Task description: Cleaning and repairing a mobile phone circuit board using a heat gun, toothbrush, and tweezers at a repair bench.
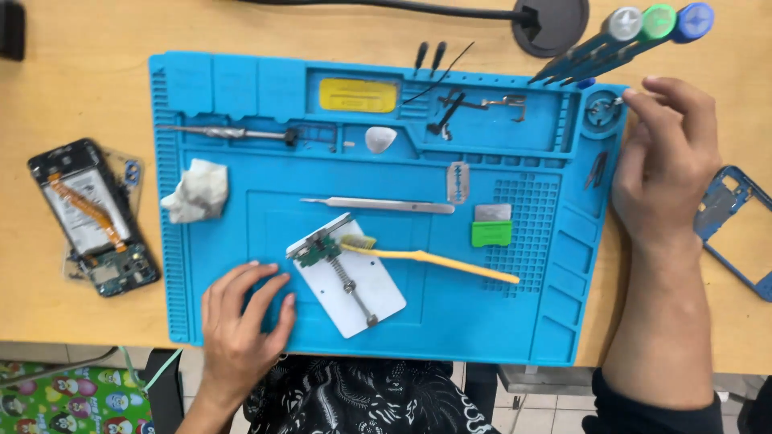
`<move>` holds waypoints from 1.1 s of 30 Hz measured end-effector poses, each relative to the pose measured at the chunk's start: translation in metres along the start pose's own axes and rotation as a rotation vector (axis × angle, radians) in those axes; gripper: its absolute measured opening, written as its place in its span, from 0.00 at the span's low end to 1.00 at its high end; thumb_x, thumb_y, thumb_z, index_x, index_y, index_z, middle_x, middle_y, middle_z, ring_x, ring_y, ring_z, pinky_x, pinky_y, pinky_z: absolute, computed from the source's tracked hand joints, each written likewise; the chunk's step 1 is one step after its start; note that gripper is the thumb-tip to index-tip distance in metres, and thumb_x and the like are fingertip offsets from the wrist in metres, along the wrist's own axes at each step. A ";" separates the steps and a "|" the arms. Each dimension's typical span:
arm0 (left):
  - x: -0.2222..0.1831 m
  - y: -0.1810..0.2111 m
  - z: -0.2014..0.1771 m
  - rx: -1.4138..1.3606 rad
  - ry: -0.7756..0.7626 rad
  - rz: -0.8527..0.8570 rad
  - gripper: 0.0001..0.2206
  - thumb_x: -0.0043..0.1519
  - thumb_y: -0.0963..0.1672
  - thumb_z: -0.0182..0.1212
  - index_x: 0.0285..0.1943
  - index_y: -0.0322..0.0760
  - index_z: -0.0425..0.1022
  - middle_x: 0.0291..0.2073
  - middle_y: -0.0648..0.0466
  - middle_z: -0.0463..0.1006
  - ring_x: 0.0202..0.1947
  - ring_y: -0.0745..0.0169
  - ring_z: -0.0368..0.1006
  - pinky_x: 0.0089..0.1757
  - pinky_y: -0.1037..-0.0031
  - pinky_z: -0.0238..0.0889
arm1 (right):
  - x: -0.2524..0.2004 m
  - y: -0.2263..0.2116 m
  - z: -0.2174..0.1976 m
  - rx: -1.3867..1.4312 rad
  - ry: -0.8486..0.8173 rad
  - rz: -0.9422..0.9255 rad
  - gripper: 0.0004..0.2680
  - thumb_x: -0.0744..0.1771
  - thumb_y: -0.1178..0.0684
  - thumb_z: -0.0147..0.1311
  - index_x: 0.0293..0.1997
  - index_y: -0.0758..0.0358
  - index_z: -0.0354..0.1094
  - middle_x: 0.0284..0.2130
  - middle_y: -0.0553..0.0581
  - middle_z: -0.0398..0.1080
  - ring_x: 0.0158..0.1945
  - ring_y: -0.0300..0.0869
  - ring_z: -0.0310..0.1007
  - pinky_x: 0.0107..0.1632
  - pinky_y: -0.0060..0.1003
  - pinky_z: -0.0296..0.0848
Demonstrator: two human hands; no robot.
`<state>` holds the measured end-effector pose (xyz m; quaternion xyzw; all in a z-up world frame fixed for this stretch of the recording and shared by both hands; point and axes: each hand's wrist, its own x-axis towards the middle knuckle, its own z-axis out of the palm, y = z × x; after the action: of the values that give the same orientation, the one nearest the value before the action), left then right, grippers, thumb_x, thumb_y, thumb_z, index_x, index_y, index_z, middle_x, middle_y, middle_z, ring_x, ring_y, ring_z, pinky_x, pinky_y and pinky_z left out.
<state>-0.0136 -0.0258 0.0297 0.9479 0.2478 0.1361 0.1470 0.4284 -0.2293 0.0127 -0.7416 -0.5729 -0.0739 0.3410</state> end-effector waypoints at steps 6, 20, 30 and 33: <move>-0.009 -0.002 0.011 0.064 0.018 -0.059 0.08 0.63 0.43 0.65 0.49 0.38 0.81 0.50 0.49 0.79 0.55 0.44 0.76 0.52 0.59 0.65 | -0.002 0.001 -0.007 -0.144 -0.130 -0.008 0.16 0.72 0.78 0.43 0.58 0.70 0.77 0.60 0.78 0.66 0.56 0.68 0.68 0.55 0.57 0.71; -0.038 -0.013 0.020 0.116 -0.017 -0.220 0.08 0.63 0.46 0.65 0.47 0.42 0.81 0.50 0.51 0.78 0.56 0.42 0.77 0.57 0.56 0.67 | 0.001 0.000 -0.003 -0.106 -0.148 0.048 0.14 0.71 0.75 0.44 0.58 0.70 0.75 0.58 0.78 0.68 0.56 0.68 0.70 0.57 0.60 0.68; -0.057 -0.033 0.028 0.101 -0.034 -0.209 0.11 0.61 0.48 0.66 0.46 0.41 0.82 0.48 0.48 0.78 0.54 0.42 0.76 0.55 0.54 0.71 | -0.004 0.009 -0.003 -0.090 -0.106 0.136 0.14 0.70 0.76 0.43 0.56 0.75 0.74 0.59 0.78 0.63 0.56 0.66 0.65 0.55 0.55 0.70; -0.060 -0.035 0.028 0.098 -0.040 -0.214 0.11 0.60 0.48 0.66 0.45 0.40 0.82 0.48 0.48 0.79 0.53 0.42 0.77 0.54 0.54 0.72 | 0.002 0.004 -0.006 -0.048 -0.103 0.161 0.14 0.69 0.76 0.40 0.58 0.77 0.70 0.60 0.81 0.61 0.59 0.69 0.65 0.55 0.57 0.71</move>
<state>-0.0697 -0.0334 -0.0189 0.9246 0.3509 0.0885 0.1193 0.4342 -0.2322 0.0168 -0.7960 -0.5264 -0.0217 0.2980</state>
